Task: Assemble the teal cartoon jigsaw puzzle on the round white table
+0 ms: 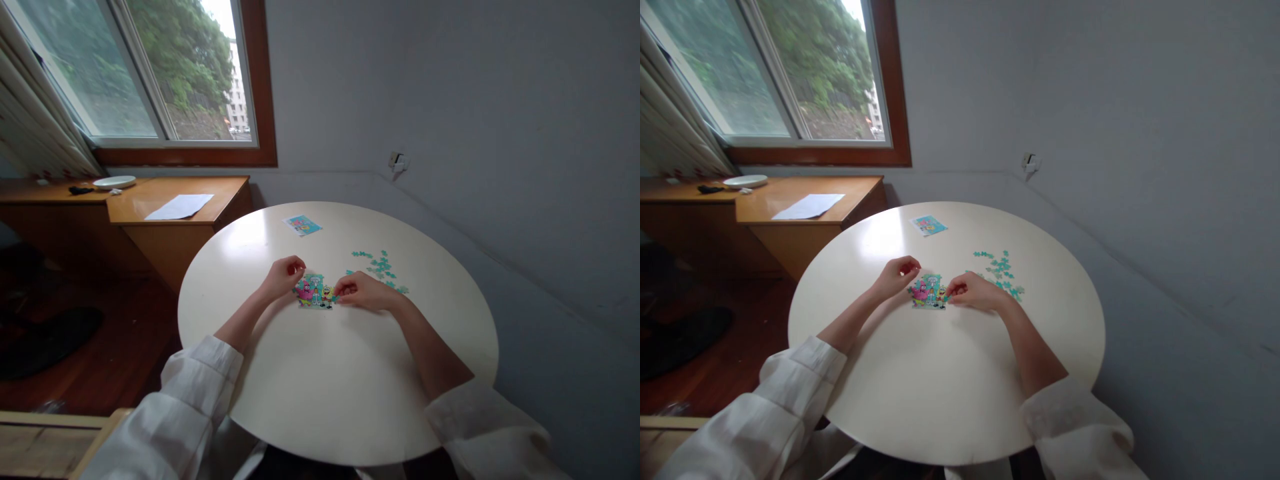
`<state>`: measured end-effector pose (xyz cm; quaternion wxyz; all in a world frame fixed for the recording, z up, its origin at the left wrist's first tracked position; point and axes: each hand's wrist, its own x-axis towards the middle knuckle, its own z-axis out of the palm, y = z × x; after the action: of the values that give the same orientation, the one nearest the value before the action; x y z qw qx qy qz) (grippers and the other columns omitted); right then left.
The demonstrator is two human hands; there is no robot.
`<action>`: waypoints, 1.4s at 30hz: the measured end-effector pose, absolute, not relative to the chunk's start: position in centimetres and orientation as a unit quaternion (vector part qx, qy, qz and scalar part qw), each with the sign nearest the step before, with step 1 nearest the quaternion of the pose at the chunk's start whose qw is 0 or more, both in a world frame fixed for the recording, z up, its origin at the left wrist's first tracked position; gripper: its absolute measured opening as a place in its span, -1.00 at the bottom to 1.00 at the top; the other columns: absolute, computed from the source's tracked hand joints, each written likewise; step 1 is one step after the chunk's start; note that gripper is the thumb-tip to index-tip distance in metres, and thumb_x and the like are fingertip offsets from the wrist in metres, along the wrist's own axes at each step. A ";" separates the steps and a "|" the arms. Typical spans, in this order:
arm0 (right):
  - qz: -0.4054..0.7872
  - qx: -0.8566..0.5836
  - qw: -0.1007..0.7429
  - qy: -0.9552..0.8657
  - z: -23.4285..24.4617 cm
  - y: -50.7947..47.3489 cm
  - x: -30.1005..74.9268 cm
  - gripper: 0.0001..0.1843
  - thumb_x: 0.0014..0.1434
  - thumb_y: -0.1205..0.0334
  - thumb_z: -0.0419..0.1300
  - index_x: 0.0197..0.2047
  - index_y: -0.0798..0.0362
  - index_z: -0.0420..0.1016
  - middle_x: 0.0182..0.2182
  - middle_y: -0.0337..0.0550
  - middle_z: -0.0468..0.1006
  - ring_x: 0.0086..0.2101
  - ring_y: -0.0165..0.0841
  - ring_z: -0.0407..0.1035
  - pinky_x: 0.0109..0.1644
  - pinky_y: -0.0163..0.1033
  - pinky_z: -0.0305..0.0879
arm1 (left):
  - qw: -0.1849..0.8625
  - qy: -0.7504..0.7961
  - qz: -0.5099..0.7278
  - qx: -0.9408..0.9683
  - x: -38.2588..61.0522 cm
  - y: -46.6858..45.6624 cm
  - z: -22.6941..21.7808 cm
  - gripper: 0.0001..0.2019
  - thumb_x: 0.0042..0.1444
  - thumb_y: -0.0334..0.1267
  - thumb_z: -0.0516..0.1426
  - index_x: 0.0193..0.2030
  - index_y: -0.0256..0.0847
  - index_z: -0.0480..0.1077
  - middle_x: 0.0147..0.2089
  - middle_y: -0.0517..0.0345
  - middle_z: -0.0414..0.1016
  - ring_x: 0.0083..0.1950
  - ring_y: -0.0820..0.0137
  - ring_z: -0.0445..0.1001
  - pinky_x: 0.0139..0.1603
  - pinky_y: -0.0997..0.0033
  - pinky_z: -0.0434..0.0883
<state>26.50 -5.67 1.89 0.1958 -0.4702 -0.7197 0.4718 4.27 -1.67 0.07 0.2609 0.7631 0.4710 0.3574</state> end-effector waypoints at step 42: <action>0.316 -0.495 0.375 -0.717 -0.5 -4.4 25.2 -0.79 0.00 0.22 0.13 -0.29 0.12 0.48 -0.42 -0.12 0.50 -0.38 -0.38 0.37 -0.27 -0.28 0.29 | 0.411 0.431 0.339 0.728 4.2 -2.1 0.1 -0.86 -0.04 -0.32 0.08 -0.38 -0.34 0.42 -0.50 0.16 0.42 -0.47 0.49 0.37 -0.45 0.51 0.32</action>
<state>25.20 -4.37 -0.54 0.3749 -0.4953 -0.7173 0.3158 4.24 -2.06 0.14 0.4112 0.7280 0.4313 0.3390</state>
